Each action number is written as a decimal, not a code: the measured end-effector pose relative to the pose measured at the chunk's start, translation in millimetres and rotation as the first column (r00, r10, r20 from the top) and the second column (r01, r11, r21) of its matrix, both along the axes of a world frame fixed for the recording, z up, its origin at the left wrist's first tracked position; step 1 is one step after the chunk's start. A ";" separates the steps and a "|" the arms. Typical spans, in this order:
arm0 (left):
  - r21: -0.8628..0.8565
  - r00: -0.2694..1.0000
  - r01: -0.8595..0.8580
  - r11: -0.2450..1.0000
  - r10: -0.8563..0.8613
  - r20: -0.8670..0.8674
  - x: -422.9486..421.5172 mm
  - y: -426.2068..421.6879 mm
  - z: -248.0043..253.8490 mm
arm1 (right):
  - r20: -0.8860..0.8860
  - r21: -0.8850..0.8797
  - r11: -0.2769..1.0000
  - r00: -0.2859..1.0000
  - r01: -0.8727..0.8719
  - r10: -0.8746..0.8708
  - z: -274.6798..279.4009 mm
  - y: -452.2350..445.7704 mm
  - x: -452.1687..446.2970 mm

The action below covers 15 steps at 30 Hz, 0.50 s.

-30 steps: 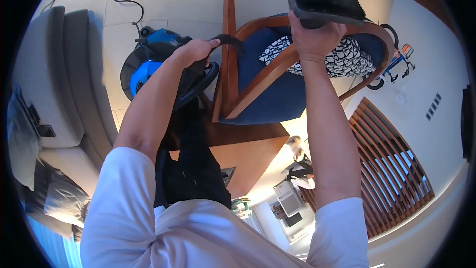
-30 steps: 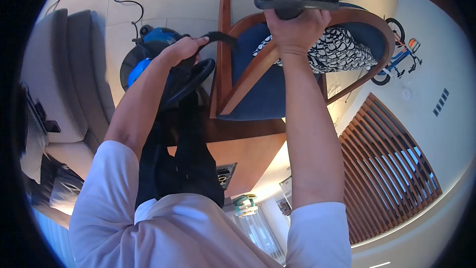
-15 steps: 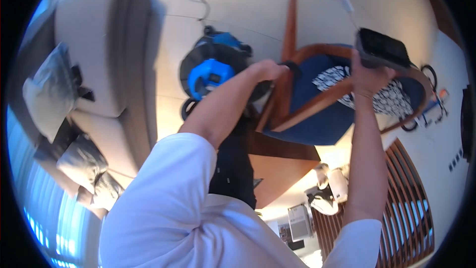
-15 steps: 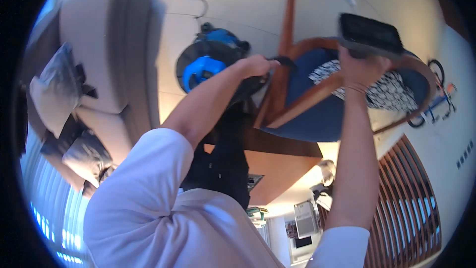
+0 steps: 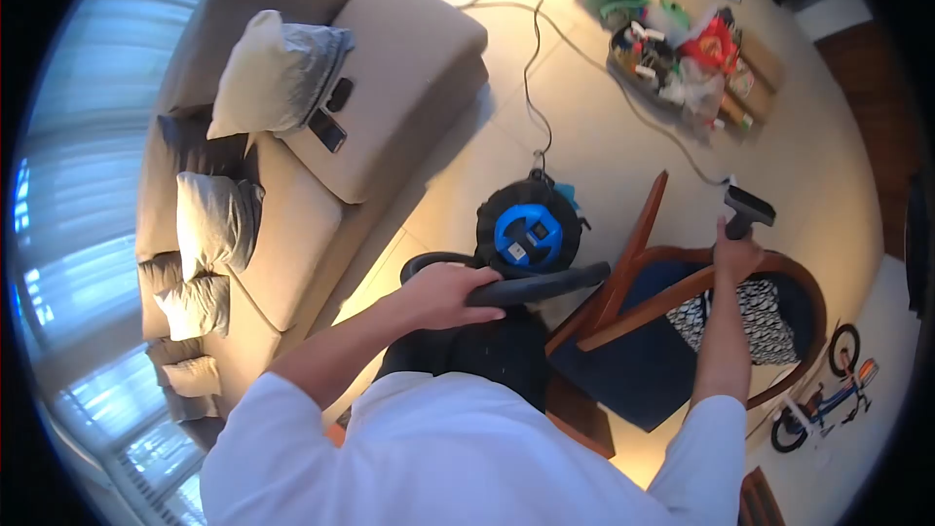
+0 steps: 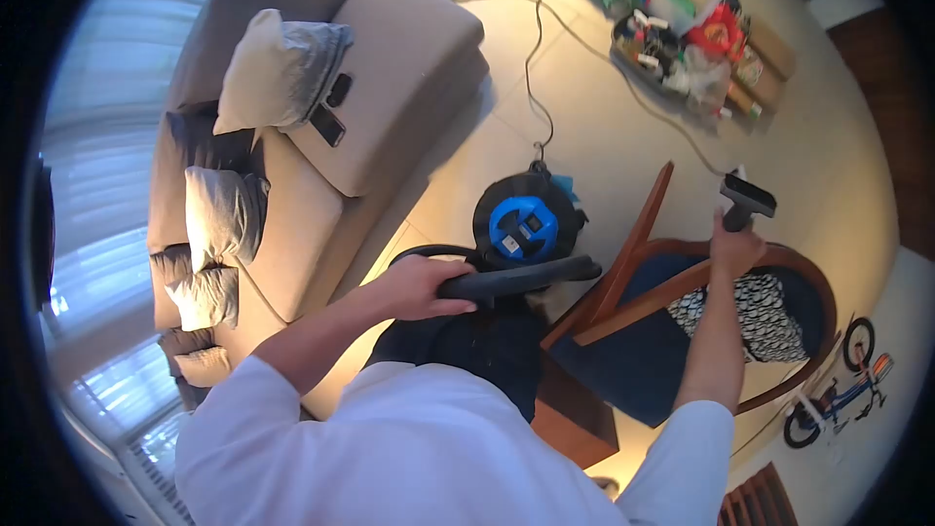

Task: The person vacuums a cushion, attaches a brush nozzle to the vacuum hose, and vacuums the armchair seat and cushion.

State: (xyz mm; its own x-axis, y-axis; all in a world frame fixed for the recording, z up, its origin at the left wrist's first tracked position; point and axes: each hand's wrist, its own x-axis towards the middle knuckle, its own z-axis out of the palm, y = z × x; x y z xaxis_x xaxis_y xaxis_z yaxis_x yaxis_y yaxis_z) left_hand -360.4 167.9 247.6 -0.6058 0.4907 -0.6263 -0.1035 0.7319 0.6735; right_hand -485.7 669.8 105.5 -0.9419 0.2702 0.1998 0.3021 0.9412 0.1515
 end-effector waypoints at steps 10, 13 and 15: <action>0.275 0.551 -0.031 0.961 0.246 -0.797 113.5 5.3 110.5 | 0.568 -0.515 -0.857 0.735 -0.033 -0.370 195.0 -205.5 96.7; 0.228 0.579 0.049 0.972 0.158 -0.800 113.8 -1.6 122.4 | 0.526 -0.523 -0.851 0.766 -0.051 -0.369 203.8 -194.4 119.1; 0.210 0.537 0.049 0.976 0.152 -0.830 109.5 -2.9 132.4 | 0.443 -0.562 -0.824 0.812 -0.078 -0.380 212.7 -179.5 132.2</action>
